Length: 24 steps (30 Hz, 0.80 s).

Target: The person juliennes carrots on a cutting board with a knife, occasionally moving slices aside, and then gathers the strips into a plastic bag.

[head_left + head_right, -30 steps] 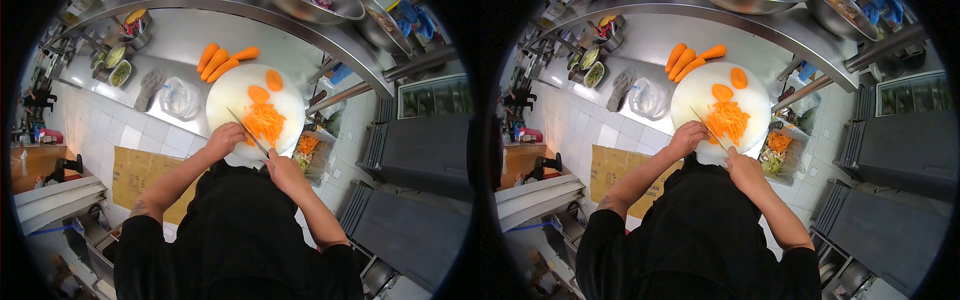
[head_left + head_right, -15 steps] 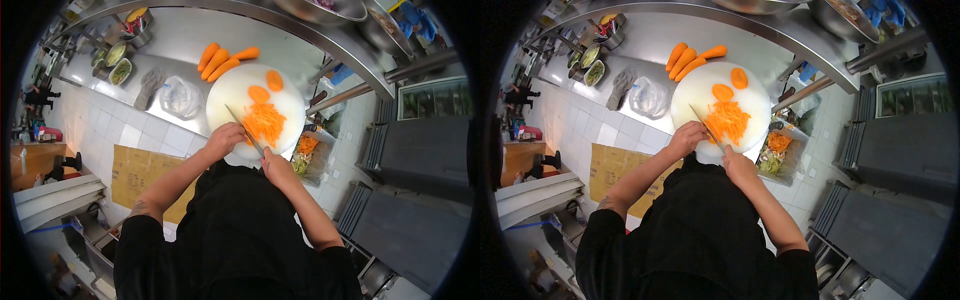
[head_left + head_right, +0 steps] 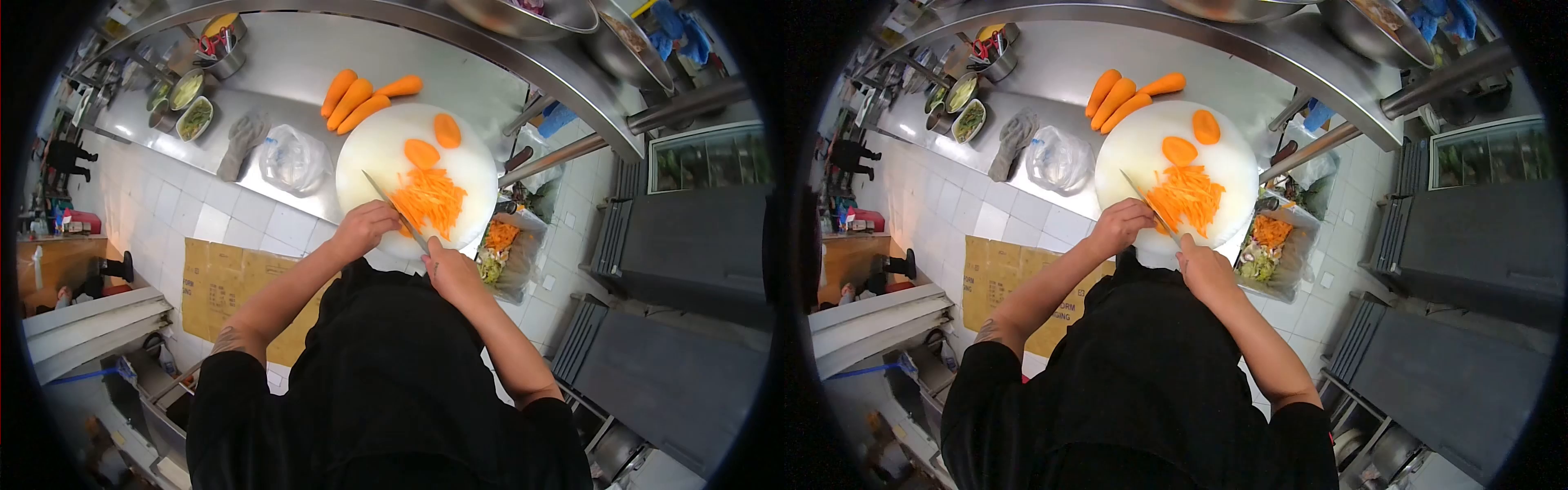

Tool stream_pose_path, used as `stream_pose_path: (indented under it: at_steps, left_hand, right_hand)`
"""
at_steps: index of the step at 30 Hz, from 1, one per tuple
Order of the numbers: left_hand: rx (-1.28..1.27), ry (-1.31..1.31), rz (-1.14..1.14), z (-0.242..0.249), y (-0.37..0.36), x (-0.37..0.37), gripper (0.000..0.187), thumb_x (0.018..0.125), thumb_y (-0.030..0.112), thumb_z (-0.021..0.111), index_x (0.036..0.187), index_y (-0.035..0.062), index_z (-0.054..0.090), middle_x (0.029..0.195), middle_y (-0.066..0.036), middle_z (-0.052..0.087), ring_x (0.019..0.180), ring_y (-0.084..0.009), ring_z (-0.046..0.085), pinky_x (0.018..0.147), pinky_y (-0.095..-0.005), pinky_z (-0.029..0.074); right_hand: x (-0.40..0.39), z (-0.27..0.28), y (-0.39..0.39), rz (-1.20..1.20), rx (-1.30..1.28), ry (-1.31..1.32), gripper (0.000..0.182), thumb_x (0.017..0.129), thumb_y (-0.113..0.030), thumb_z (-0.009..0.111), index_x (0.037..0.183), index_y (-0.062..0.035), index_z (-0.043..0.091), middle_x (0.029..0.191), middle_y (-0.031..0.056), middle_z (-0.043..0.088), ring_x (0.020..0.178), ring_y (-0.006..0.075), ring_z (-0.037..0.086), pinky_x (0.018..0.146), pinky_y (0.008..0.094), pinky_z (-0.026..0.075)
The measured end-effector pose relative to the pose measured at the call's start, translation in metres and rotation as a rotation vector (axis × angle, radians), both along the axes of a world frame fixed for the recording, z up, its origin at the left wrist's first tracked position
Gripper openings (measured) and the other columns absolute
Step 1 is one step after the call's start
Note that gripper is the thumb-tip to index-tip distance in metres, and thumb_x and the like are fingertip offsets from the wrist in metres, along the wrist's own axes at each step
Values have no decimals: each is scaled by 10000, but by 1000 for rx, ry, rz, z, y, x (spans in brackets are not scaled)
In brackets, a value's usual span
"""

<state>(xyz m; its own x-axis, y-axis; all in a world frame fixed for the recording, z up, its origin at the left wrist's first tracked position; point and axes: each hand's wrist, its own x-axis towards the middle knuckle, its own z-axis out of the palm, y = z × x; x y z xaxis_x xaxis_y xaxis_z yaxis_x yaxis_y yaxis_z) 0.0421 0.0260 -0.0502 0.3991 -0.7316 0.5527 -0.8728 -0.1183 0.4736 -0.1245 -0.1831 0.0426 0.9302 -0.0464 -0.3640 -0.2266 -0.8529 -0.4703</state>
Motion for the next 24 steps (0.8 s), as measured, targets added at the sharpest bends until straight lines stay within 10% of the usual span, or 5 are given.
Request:
stream_pose_path:
  at_steps: [24]
  left_hand:
    - [29,-42,-37,-1,0,7,213,781,-1,739,956,92,816,1094,-37,788,1047,-261,755,914,-380,645]
  right_hand:
    - [-3,17,-10,-1,14,107,291,1159,-315,610,1224,-38,546,878,277,770,884,526,768,800,648,584]
